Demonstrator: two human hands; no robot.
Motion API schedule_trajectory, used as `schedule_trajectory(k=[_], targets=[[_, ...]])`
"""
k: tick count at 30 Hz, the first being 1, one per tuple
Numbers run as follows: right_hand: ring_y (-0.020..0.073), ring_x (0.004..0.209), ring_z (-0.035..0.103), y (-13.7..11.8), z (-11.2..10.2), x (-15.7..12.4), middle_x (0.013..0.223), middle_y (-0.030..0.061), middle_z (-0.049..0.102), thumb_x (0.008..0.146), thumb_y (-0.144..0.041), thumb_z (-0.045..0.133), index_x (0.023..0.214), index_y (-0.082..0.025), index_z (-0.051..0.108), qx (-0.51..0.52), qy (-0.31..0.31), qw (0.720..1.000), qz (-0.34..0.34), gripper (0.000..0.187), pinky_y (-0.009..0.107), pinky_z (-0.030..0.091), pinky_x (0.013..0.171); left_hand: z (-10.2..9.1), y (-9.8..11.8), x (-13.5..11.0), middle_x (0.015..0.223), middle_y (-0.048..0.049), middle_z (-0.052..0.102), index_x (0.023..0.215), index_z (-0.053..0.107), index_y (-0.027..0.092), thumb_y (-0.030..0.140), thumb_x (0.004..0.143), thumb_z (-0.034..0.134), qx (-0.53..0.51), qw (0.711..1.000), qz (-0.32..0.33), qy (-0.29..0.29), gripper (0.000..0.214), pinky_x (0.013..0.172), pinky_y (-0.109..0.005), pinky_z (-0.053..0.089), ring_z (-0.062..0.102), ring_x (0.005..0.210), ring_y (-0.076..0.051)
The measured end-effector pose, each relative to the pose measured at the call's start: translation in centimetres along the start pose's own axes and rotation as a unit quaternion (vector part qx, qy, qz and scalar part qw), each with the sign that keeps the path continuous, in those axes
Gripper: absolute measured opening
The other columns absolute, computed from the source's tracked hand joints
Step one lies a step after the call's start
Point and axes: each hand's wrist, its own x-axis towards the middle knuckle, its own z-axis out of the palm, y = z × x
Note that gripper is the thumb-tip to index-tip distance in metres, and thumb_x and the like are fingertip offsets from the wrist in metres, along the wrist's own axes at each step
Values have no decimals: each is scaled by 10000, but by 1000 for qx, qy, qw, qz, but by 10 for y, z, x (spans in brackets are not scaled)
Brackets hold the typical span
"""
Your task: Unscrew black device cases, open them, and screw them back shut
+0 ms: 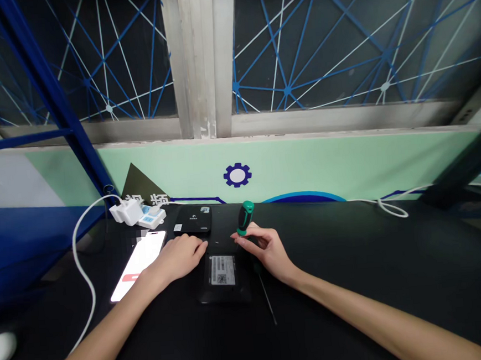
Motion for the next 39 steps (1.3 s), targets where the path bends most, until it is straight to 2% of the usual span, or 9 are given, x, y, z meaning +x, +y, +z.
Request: schedule_trajectory(k=[4, 8, 15, 20, 24, 29, 33, 39], targets=[[240, 872, 657, 1, -1, -1, 906, 68, 763, 859, -415, 723, 806, -229, 782, -4, -16, 1000, 13, 202, 397, 501, 838, -1, 1, 0, 956, -109, 762, 904, 747, 213, 452, 1004, 307, 1, 1000, -3, -3, 511, 702, -340, 463, 712, 877, -300], [272, 952, 688, -2, -1, 0, 830, 70, 767, 857, -435, 721, 740, -218, 730, 4, -21, 1000, 21, 247, 423, 484, 904, -1, 1, 0, 955, -119, 760, 896, 748, 203, 446, 1001, 312, 3, 1000, -1, -3, 510, 710, -349, 467, 711, 877, -306], [240, 825, 715, -6, 1, 0, 816, 57, 784, 821, -449, 757, 791, -210, 616, 38, -22, 998, 53, 279, 411, 475, 933, 2, -1, 2, 947, -111, 760, 891, 744, 212, 454, 1002, 307, 3, 1000, 2, 0, 512, 695, -349, 461, 713, 864, -307], [249, 858, 720, -6, 2, -1, 803, 49, 788, 832, -447, 747, 773, -225, 541, 51, -19, 996, 68, 308, 401, 478, 914, 3, -2, 2, 942, -108, 761, 878, 744, 215, 451, 1002, 315, 1, 1000, 4, 4, 505, 701, -356, 460, 713, 877, -317], [244, 866, 702, -7, 2, -1, 858, 64, 782, 850, -458, 721, 748, -211, 616, 35, -22, 998, 56, 287, 385, 495, 874, 3, -2, 2, 947, -110, 760, 880, 745, 212, 452, 1003, 315, -3, 1000, 6, 6, 508, 696, -349, 457, 714, 873, -312], [229, 844, 649, -4, 1, 0, 872, 67, 738, 851, -452, 716, 811, -208, 729, 3, -10, 1000, 23, 248, 371, 490, 819, 2, -1, 1, 934, -109, 761, 881, 746, 212, 438, 1001, 320, -4, 1000, 5, 7, 497, 679, -344, 448, 712, 852, -307], [216, 806, 614, 1, 2, 0, 807, 51, 702, 827, -430, 744, 783, -210, 731, 12, 6, 1000, 9, 224, 355, 481, 782, 3, -2, 1, 930, -102, 761, 870, 737, 214, 450, 1004, 312, -3, 1000, 6, 7, 505, 661, -340, 435, 710, 847, -309], [221, 825, 621, 1, 1, -1, 822, 56, 712, 820, -414, 754, 769, -208, 723, 45, 33, 998, 15, 215, 361, 486, 809, 2, -2, 1, 912, -93, 757, 843, 728, 214, 452, 1008, 309, -4, 1000, 7, 4, 509, 658, -332, 426, 709, 839, -297]])
